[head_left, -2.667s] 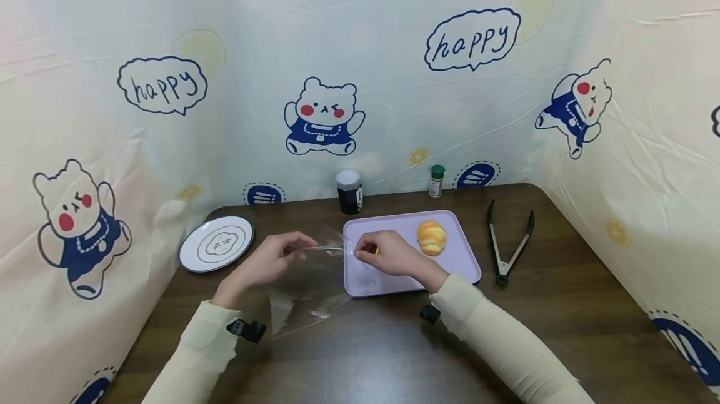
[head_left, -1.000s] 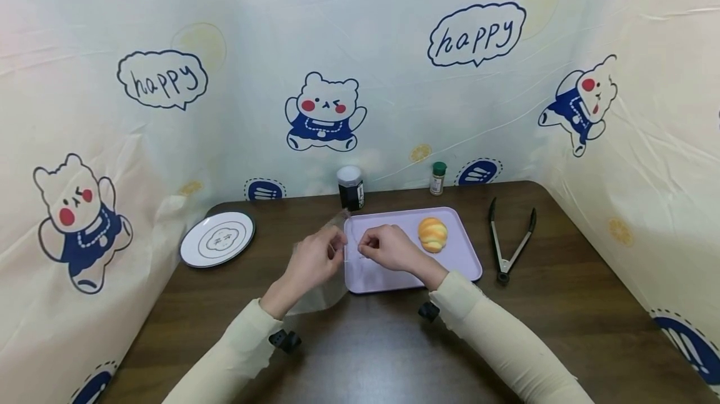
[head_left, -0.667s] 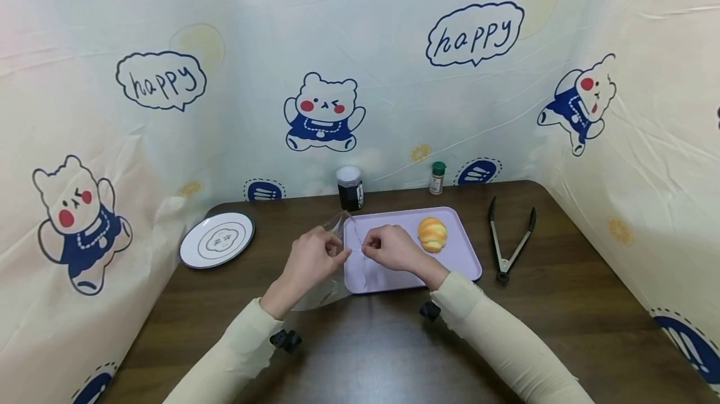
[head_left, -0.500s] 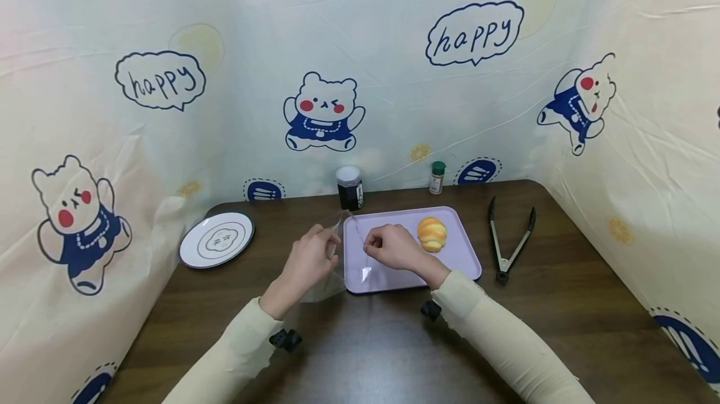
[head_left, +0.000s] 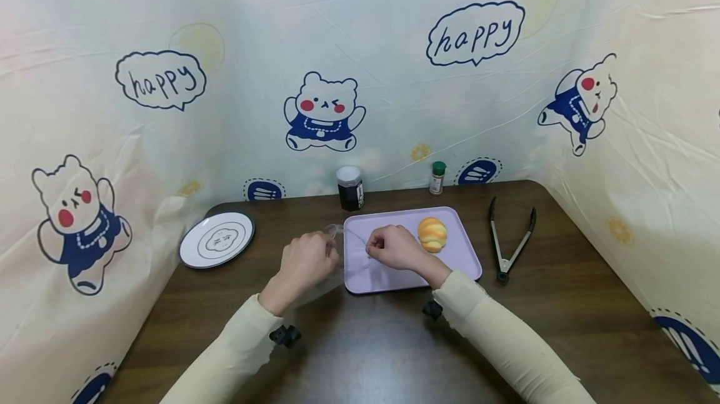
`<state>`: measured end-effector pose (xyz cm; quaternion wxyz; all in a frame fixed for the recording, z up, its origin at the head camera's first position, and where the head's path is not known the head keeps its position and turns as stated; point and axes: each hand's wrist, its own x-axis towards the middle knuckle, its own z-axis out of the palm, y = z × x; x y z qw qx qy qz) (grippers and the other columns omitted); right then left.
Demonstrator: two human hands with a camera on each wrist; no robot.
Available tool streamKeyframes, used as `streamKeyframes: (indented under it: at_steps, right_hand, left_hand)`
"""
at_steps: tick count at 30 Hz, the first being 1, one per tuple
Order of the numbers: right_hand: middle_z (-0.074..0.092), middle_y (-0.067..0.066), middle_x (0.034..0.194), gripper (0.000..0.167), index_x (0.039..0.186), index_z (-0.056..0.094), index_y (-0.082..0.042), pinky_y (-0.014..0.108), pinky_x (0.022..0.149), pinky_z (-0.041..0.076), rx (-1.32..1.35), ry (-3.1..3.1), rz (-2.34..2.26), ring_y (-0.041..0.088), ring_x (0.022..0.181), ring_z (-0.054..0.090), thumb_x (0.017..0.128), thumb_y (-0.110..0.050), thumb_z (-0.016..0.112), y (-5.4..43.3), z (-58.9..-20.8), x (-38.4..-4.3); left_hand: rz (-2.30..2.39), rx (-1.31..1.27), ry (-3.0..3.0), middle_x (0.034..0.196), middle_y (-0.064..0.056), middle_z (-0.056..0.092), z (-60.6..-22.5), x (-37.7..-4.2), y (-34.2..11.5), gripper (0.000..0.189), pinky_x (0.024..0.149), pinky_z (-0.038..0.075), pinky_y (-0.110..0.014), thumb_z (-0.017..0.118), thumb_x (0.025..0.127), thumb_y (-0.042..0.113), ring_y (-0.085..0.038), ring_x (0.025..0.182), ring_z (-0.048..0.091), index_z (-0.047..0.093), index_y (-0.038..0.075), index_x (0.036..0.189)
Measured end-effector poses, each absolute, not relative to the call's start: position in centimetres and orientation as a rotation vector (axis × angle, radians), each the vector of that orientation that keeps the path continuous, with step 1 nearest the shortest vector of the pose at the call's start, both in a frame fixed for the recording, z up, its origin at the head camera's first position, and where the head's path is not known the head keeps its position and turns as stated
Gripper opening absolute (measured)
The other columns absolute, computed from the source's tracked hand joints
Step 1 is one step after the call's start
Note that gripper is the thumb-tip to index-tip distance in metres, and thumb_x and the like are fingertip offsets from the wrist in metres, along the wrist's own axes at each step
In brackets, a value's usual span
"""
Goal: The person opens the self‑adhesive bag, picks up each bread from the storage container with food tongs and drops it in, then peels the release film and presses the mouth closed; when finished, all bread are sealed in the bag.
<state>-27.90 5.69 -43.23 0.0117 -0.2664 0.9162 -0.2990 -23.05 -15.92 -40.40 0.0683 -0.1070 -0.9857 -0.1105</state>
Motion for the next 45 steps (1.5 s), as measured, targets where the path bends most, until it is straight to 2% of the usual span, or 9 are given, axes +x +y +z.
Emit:
streamKeyframes:
  at_steps: [3,7,11,18,25,28,32,38,45]
  right_hand:
    - [0.067,-0.009,0.072,0.011,0.081,0.072,-0.020,0.024,0.064,0.046,-0.842,2.849,-0.931,0.005,0.065,0.056,0.090,-0.021,0.068,5.8,-43.3,-27.9]
    - [0.067,-0.009,0.072,0.010,0.081,0.073,-0.020,0.024,0.064,0.046,-0.867,2.863,-0.915,0.005,0.065,0.056,0.090,-0.021,0.067,5.8,-43.3,-28.0]
    - [0.067,-0.010,0.073,0.010,0.081,0.073,-0.021,0.024,0.065,0.046,-0.878,2.879,-0.904,0.004,0.065,0.056,0.089,-0.020,0.067,5.9,-43.4,-28.0]
    - [0.067,-0.010,0.073,0.010,0.082,0.073,-0.021,0.025,0.066,0.046,-0.861,2.868,-0.916,0.004,0.066,0.056,0.090,-0.021,0.067,6.0,-43.5,-28.1]
    - [0.067,-0.011,0.072,0.010,0.082,0.072,-0.022,0.025,0.066,0.046,-0.841,2.850,-0.938,0.005,0.065,0.056,0.090,-0.021,0.067,6.3,-43.6,-28.2]
    - [0.067,-0.011,0.073,0.010,0.082,0.072,-0.022,0.024,0.066,0.046,-0.853,2.847,-0.938,0.004,0.066,0.056,0.091,-0.021,0.067,6.3,-43.6,-28.2]
    - [0.067,-0.011,0.074,0.010,0.082,0.072,-0.022,0.024,0.065,0.046,-0.860,2.842,-0.932,0.004,0.066,0.056,0.091,-0.021,0.067,6.3,-43.5,-28.2]
    - [0.066,-0.011,0.074,0.009,0.083,0.071,-0.023,0.024,0.066,0.046,-0.849,2.831,-0.932,0.004,0.068,0.056,0.092,-0.023,0.068,6.3,-43.6,-28.2]
    - [0.067,-0.011,0.075,0.009,0.084,0.072,-0.022,0.024,0.065,0.047,-0.856,2.829,-0.943,0.004,0.068,0.057,0.092,-0.022,0.068,6.4,-43.7,-28.2]
  left_hand:
    - [-0.367,-0.300,-2.966,0.092,-0.005,0.072,-40.4,-23.2,-16.0,0.016,0.054,0.053,-0.037,0.074,0.087,0.024,-0.020,0.067,0.061,0.074,0.011,0.097]
    - [-0.411,-0.327,-2.951,0.100,-0.009,0.072,-40.4,-23.2,-16.2,0.024,0.060,0.056,-0.038,0.076,0.083,0.010,-0.023,0.075,0.065,0.072,0.007,0.106]
    - [-0.408,-0.412,-2.938,0.105,-0.011,0.070,-40.5,-23.3,-16.4,0.033,0.061,0.056,-0.039,0.074,0.080,0.002,-0.025,0.080,0.066,0.071,0.007,0.113]
    - [-0.399,-0.508,-2.969,0.097,-0.010,0.066,-40.7,-23.5,-16.3,0.024,0.070,0.056,-0.042,0.073,0.079,-0.002,-0.022,0.084,0.065,0.074,0.008,0.101]
    - [-0.376,-0.538,-3.001,0.110,-0.017,0.066,-41.1,-24.0,-16.2,0.043,0.062,0.054,-0.039,0.067,0.076,-0.005,-0.024,0.087,0.065,0.072,0.003,0.118]
    - [-0.390,-0.535,-3.003,0.112,-0.017,0.066,-41.2,-24.2,-16.2,0.045,0.063,0.055,-0.041,0.069,0.074,-0.003,-0.026,0.088,0.066,0.073,0.004,0.118]
    - [-0.416,-0.486,-3.022,0.114,-0.017,0.066,-41.4,-24.3,-16.0,0.045,0.071,0.058,-0.045,0.080,0.076,0.007,-0.028,0.090,0.066,0.072,0.006,0.120]
    - [-0.431,-0.455,-3.031,0.117,-0.017,0.066,-41.4,-24.4,-15.9,0.060,0.081,0.058,-0.049,0.090,0.073,0.025,-0.030,0.094,0.067,0.069,0.007,0.126]
    - [-0.527,-0.450,-2.996,0.112,-0.015,0.066,-41.5,-24.4,-16.0,0.055,0.081,0.057,-0.046,0.091,0.071,0.021,-0.028,0.092,0.066,0.066,0.006,0.118]
